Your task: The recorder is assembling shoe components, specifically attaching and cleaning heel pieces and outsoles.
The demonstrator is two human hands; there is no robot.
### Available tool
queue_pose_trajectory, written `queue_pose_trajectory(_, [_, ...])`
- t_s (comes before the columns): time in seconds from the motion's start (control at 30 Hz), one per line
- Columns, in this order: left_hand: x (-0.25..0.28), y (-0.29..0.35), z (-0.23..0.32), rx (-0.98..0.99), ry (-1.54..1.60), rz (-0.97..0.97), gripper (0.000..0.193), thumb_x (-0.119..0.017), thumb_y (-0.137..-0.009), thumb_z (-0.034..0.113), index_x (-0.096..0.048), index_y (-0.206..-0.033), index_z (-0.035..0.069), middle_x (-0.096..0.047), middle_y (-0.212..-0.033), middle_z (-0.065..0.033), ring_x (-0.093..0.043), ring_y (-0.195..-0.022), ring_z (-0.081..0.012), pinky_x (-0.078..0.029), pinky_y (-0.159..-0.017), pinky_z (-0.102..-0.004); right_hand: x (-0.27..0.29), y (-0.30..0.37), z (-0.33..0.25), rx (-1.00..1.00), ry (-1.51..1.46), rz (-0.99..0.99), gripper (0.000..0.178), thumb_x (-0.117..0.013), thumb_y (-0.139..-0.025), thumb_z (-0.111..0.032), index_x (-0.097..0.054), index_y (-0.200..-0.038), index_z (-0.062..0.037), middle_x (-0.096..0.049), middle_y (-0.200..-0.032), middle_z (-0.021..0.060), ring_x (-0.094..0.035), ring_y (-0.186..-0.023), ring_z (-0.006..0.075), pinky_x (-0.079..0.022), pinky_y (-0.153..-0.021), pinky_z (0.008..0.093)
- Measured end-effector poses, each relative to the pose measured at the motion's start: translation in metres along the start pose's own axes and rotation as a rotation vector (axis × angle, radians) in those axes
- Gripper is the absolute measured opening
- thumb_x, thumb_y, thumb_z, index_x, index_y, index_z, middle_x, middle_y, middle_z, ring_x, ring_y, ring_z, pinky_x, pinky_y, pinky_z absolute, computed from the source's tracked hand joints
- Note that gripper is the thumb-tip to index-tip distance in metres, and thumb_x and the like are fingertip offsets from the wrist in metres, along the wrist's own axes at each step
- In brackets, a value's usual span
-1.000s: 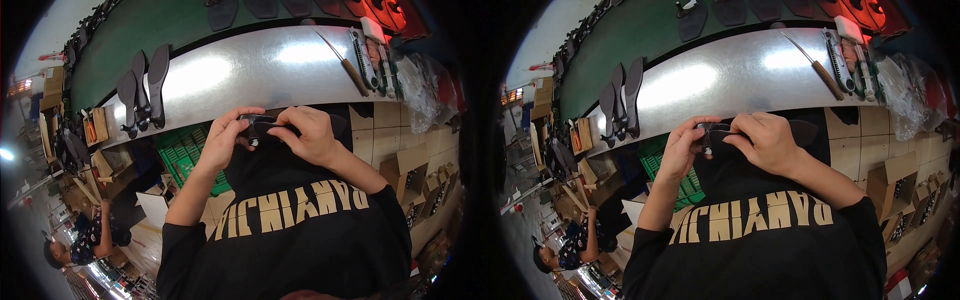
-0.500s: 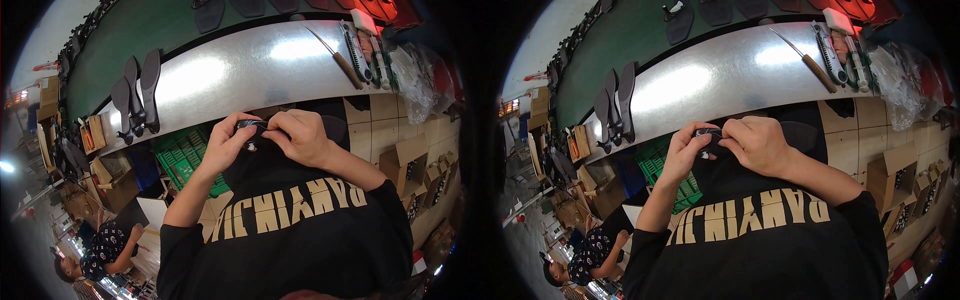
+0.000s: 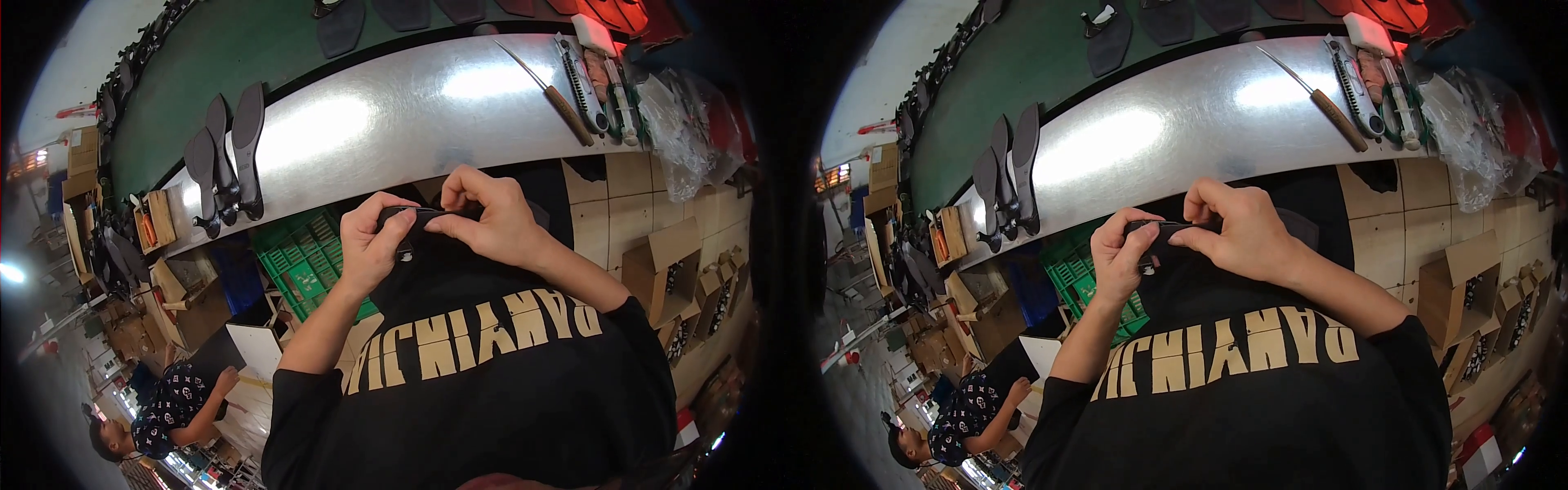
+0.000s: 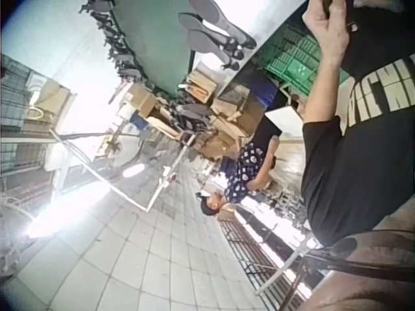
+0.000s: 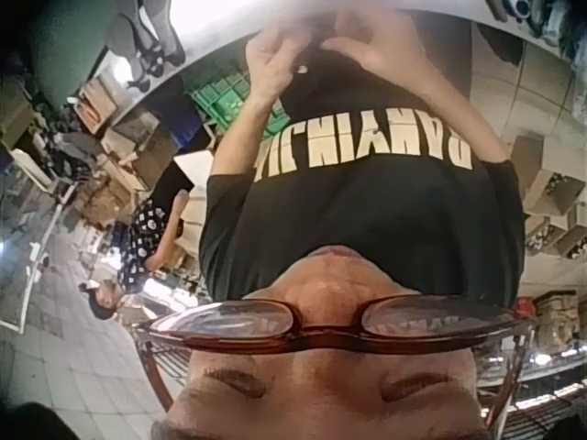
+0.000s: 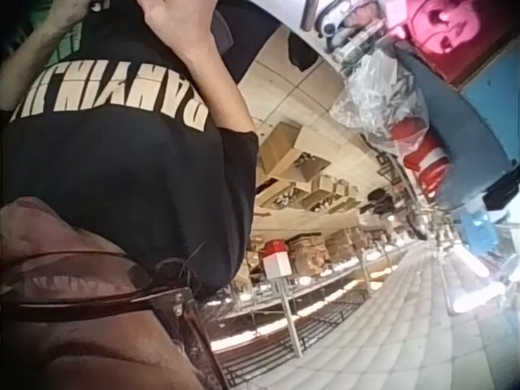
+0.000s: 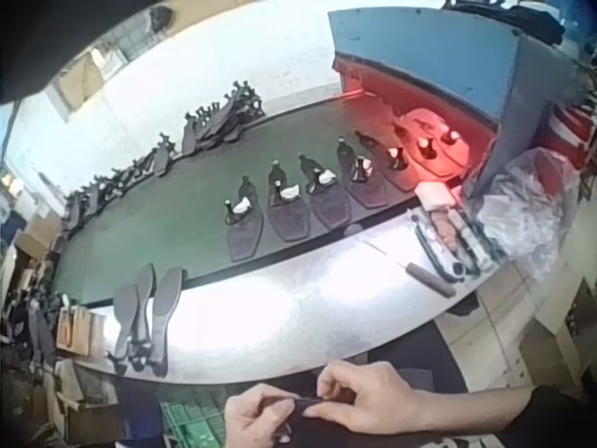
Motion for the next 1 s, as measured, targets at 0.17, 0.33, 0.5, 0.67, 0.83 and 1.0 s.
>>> queue_pose_trajectory(0.17, [-0.001, -0.001, 0.012, -0.018, 0.002, -0.018, 0.011, -0.060, -0.086, 0.007, -0.066, -0.090, -0.002, -0.062, -0.073, 0.0004, -0.052, -0.068, -0.0040, -0.043, -0.063, -0.0203, 0.003, -0.006, 0.004, -0.152, -0.174, -0.212, 0.019, -0.076, -0.079, -0.013, -0.065, -0.087, -0.0002, -0.066, -0.072, 0.0027, -0.058, -0.062, 0.0064, -0.045, -0.057, 0.0217])
queue_pose_trajectory(0.33, [-0.004, 0.000, 0.022, 0.043, 0.088, -0.084, 0.012, -0.059, -0.087, 0.008, -0.065, -0.091, -0.002, -0.062, -0.075, 0.0007, -0.052, -0.069, -0.0044, -0.042, -0.064, -0.0202, 0.006, -0.017, 0.008, -0.336, -0.504, -0.361, 0.011, -0.075, -0.080, -0.007, -0.066, -0.083, -0.0015, -0.063, -0.073, -0.0029, -0.055, -0.068, 0.0038, -0.043, -0.064, 0.0190])
queue_pose_trajectory(0.5, [0.006, -0.004, 0.033, -0.021, 0.198, -0.073, 0.013, -0.061, -0.086, 0.010, -0.066, -0.092, 0.000, -0.062, -0.073, -0.0011, -0.053, -0.054, -0.0060, -0.040, -0.050, -0.0189, 0.009, -0.036, 0.001, -0.395, -0.610, -0.551, 0.013, -0.072, -0.082, -0.006, -0.070, -0.094, -0.0020, -0.068, -0.087, 0.0010, -0.061, -0.079, 0.0076, -0.047, -0.071, 0.0212])
queue_pose_trajectory(0.67, [0.052, -0.013, 0.010, -0.191, 0.533, 0.359, 0.020, -0.056, -0.092, 0.014, -0.062, -0.106, 0.002, -0.066, -0.089, -0.0076, -0.062, -0.070, -0.0127, -0.047, -0.052, -0.0216, 0.086, -0.064, -0.004, 0.323, 0.077, 0.384, 0.029, -0.062, -0.089, -0.007, -0.065, -0.117, -0.0045, -0.064, -0.117, 0.0084, -0.057, -0.111, 0.0206, -0.044, -0.093, 0.0326])
queue_pose_trajectory(0.83, [0.071, -0.023, -0.048, 0.171, 0.860, 0.366, 0.039, -0.059, -0.094, 0.024, -0.054, -0.128, 0.007, -0.063, -0.119, -0.0091, -0.064, -0.106, -0.0221, -0.057, -0.066, -0.0242, 0.115, -0.054, 0.061, 0.169, 1.149, 0.545, 0.035, -0.062, -0.083, -0.007, -0.062, -0.118, -0.0065, -0.058, -0.108, 0.0129, -0.054, -0.096, 0.0345, -0.045, -0.083, 0.0416])
queue_pose_trajectory(1.0, [0.034, -0.025, -0.055, 0.340, 1.187, 0.268, 0.041, -0.056, -0.093, 0.022, -0.050, -0.132, 0.009, -0.061, -0.122, -0.0120, -0.063, -0.109, -0.0244, -0.056, -0.066, -0.0253, 0.093, -0.043, 0.066, 0.238, 0.869, 0.413, 0.025, -0.060, -0.084, -0.004, -0.066, -0.109, -0.0037, -0.060, -0.089, 0.0121, -0.056, -0.084, 0.0303, -0.045, -0.074, 0.0400])
Point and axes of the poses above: each hand's wrist, its own y-axis away from the middle knuckle, its own x-axis out of the back of the hand, z = x × y, the point moved 3 cm from there along -y, towards the middle knuckle
